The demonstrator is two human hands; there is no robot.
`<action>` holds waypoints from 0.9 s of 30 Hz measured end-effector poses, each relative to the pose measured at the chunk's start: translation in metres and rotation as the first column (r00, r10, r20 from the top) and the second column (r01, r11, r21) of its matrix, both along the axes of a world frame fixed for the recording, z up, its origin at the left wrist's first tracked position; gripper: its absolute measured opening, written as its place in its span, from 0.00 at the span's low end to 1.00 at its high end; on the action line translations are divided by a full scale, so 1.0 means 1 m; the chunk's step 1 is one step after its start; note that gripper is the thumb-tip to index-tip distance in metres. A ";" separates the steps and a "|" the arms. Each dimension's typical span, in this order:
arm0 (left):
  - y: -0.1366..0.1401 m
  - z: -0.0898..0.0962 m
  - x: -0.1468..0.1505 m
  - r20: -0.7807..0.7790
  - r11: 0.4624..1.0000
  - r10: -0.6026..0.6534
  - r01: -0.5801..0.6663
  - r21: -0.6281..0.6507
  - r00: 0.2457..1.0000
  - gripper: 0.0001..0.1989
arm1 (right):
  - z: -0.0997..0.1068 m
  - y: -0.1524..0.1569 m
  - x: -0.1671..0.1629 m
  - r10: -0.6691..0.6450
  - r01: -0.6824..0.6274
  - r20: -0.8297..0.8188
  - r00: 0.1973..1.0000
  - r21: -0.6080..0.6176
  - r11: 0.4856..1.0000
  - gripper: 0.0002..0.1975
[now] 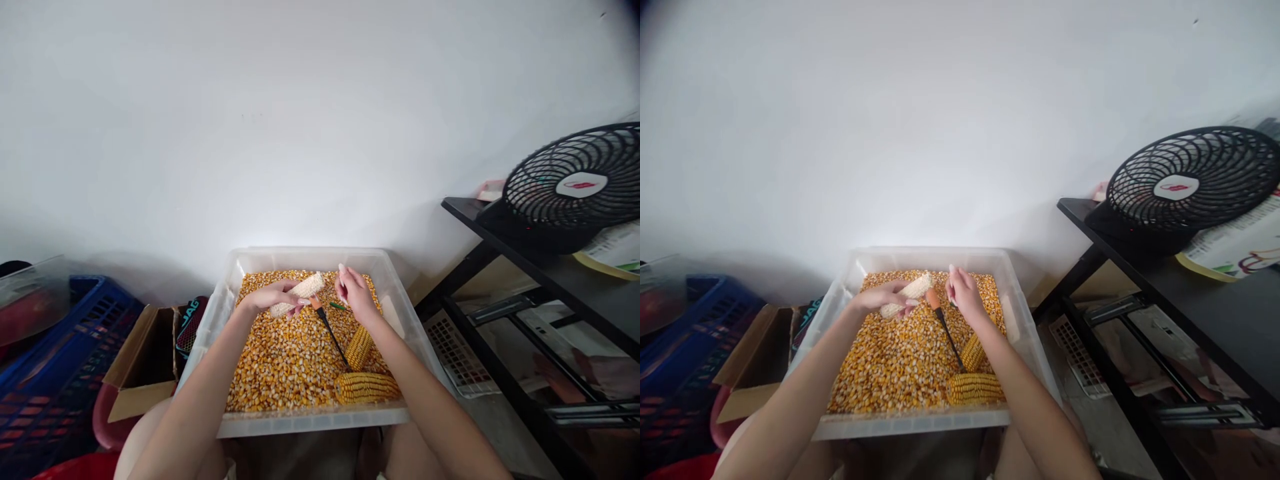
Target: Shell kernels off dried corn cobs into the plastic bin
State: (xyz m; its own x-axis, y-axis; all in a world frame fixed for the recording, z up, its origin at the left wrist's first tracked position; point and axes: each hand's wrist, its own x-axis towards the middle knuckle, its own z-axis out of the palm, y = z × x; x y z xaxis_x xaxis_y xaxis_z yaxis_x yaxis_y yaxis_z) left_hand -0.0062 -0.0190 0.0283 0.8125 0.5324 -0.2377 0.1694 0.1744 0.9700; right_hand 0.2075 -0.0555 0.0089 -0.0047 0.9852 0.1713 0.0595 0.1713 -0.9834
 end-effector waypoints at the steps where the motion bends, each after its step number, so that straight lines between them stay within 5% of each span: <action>1: 0.000 0.000 -0.001 0.026 1.000 0.010 -0.010 -0.013 1.000 0.15 | 0.001 0.001 0.003 -0.048 0.046 0.069 0.996 0.028 0.999 0.24; 5: 0.001 -0.002 -0.004 0.104 0.996 0.035 -0.027 -0.080 0.994 0.20 | 0.002 0.002 0.009 -0.199 0.086 0.411 0.890 0.277 0.957 0.12; 10: 0.004 -0.008 -0.006 0.148 0.993 -0.053 0.068 -0.093 0.988 0.20 | 0.007 -0.010 0.003 -0.304 0.010 0.516 0.801 0.495 0.869 0.11; 18: 0.000 -0.003 0.000 -0.086 0.994 -0.087 0.081 -0.069 0.992 0.15 | 0.009 -0.015 -0.003 -0.150 -0.230 0.727 0.670 0.396 0.889 0.10; 22: -0.001 -0.003 0.003 -0.155 0.998 -0.069 0.066 -0.025 0.985 0.20 | 0.003 -0.012 -0.002 -0.019 -0.255 0.673 0.740 0.307 0.917 0.12; 27: -0.001 -0.004 0.006 -0.067 1.000 -0.008 0.009 0.006 0.998 0.19 | 0.000 -0.005 -0.002 0.114 -0.150 0.233 0.966 0.145 0.978 0.20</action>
